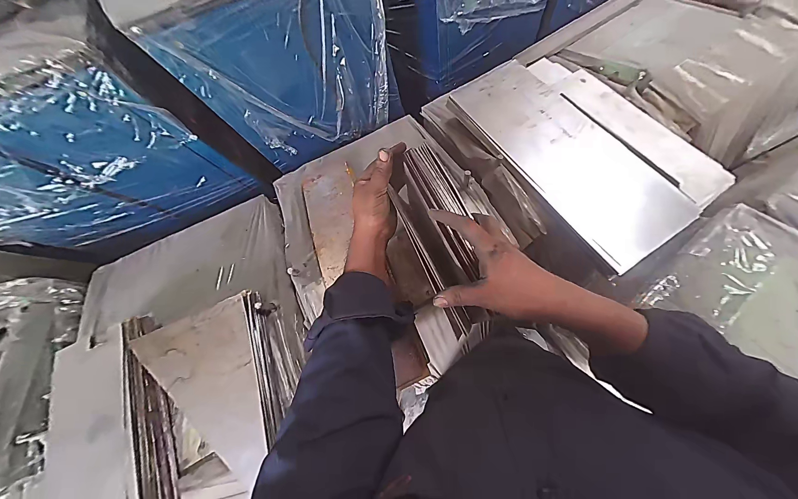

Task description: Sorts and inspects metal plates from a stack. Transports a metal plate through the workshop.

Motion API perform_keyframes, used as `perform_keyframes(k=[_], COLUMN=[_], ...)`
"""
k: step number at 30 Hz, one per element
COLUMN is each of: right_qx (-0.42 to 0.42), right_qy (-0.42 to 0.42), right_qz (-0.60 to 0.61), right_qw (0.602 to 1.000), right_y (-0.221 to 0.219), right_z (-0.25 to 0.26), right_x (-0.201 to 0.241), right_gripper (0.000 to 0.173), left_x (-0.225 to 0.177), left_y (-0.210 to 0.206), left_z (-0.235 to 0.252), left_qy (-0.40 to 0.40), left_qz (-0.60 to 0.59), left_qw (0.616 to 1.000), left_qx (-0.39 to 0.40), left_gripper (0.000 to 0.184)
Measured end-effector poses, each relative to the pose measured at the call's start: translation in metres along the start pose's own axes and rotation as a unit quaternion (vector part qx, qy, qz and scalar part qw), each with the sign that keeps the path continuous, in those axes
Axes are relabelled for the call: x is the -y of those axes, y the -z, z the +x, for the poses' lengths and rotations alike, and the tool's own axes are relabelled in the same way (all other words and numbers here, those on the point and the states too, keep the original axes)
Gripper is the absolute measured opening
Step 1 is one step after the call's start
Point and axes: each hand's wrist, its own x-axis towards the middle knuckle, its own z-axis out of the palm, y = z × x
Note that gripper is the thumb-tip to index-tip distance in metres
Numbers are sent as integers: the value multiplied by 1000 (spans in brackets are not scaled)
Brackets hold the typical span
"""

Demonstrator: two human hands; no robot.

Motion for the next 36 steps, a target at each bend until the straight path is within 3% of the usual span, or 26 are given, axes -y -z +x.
perform_keyframes(k=[9,16,20,23,28,33,36], right_qx=[-24,-10,-32,-29,-28,-67,-76], right_qy=[4,2,5,-18,-85,-67,-28], right_qz=[30,45,64,49,42,75,199], right_qw=[999,999,997,998,995,993,977], right_y=[9,8,6,6,17,30,26], right_z=[3,-1,-1,0,0,-14,-44], right_x=[-16,-9,-10,-5,-6,-45,-87], right_gripper=[112,110,127,113,97,96,96], left_x=[12,4,3,11,27,30,31], left_y=[-1,-4,-5,-16,-39,-56,-61], left_z=[38,18,26,35,59,96,100], left_qy=[-10,1,6,-4,-26,-34,-5], left_qz=[-42,27,131,214,230,297,356], left_qw=[999,1000,991,977,972,953,933], left_qx=[-14,0,15,7,-36,-56,-48], left_gripper=[40,49,57,66,70,63,69])
